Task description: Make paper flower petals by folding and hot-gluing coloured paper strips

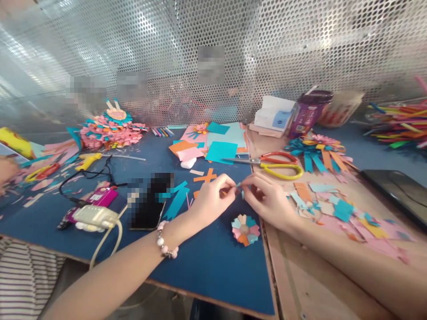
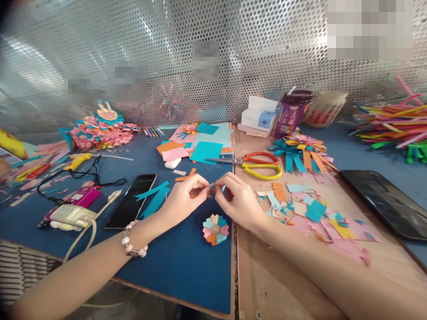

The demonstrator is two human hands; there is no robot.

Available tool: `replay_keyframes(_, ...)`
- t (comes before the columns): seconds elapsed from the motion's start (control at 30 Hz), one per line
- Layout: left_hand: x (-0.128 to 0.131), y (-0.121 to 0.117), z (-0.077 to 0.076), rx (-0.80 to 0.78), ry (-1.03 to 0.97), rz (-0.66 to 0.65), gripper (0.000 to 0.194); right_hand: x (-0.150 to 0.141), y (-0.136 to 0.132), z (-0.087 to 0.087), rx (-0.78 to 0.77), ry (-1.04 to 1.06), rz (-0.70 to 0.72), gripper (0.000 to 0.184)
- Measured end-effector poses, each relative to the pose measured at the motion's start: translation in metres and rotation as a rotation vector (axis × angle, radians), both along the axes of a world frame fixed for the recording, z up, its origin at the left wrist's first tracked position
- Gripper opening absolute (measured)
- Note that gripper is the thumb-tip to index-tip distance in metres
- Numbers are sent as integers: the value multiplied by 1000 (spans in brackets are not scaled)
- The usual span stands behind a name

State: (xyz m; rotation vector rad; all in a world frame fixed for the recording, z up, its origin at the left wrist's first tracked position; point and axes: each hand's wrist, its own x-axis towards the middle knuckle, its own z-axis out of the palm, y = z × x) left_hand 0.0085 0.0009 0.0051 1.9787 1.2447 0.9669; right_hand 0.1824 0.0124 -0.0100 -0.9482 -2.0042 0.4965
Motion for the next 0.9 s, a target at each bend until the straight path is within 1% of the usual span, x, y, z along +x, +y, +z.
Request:
replay_keyframes(0.13,-1,0,2,-74,-64,-24,5,0,1,1,-19,2,12,10)
replay_keyframes(0.23,-1,1,3,-140,-131,-65,6,0,1,2,-23,13,15,10)
replay_keyframes(0.3,-1,2,4,-194,-196,-93,7,0,1,4,-47,27,25,11)
replay_keyframes(0.4,-2,3,6,-274,-276,-99,7,1,2,7,-98,44,55,11)
replay_keyframes(0.5,-3,2,8,-327,-297,-114,8,3,2,8,-123,64,82,12)
replay_keyframes(0.7,-3,0,10,-317,-280,-122,9,5,3,9,-169,97,84,13)
replay_keyframes(0.9,-3,-2,7,-211,-205,-109,7,3,3,11,-234,102,80,16)
